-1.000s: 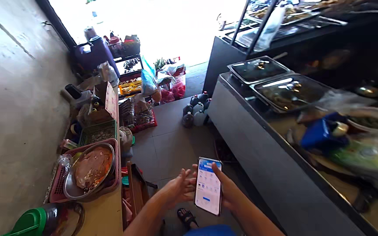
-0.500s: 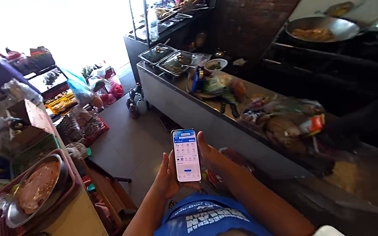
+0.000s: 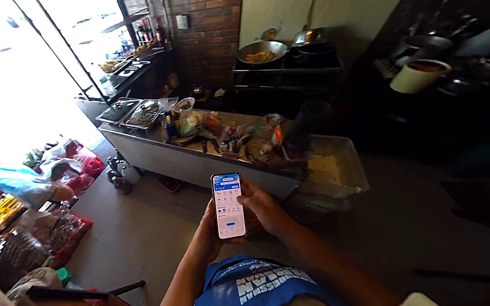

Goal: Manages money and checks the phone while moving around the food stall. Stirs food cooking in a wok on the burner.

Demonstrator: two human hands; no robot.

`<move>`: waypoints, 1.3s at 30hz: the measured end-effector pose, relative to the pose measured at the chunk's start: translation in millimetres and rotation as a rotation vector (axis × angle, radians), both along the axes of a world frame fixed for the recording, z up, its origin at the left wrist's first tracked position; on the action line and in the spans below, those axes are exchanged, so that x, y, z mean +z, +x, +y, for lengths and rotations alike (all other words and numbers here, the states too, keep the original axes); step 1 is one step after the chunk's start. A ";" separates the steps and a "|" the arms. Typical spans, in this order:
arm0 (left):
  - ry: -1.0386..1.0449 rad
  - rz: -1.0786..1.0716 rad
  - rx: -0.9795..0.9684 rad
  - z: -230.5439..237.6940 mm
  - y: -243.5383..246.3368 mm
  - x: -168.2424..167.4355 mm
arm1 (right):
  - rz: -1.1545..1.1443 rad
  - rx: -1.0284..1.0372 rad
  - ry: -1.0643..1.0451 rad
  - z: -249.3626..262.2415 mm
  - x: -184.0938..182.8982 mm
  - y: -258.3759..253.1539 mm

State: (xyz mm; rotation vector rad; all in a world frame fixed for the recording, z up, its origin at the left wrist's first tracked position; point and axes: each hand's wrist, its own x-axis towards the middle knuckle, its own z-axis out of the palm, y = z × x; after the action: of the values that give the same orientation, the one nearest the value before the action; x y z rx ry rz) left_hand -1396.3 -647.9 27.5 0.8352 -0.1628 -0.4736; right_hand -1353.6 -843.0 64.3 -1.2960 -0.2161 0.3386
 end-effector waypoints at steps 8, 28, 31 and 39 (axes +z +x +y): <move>0.190 0.029 -0.134 -172.8 8.4 -2.4 | 0.011 -0.309 0.024 -156.8 -22.3 -8.7; 0.146 0.017 -0.579 -433.4 93.5 -26.9 | 0.147 -0.767 0.067 -409.8 -59.2 6.9; 0.090 -0.007 -0.681 -462.1 121.5 -29.2 | 0.144 -0.850 0.051 -433.6 -53.5 18.7; 0.068 -0.034 -0.842 -546.9 165.0 -27.9 | 0.139 -1.056 0.019 -502.8 -47.8 40.5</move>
State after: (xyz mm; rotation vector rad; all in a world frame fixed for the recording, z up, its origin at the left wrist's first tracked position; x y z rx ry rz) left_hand -1231.3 -1194.7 -0.4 0.8179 -0.5401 -1.2588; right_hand -1313.1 -1345.8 16.5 -1.1953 0.5784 -0.4750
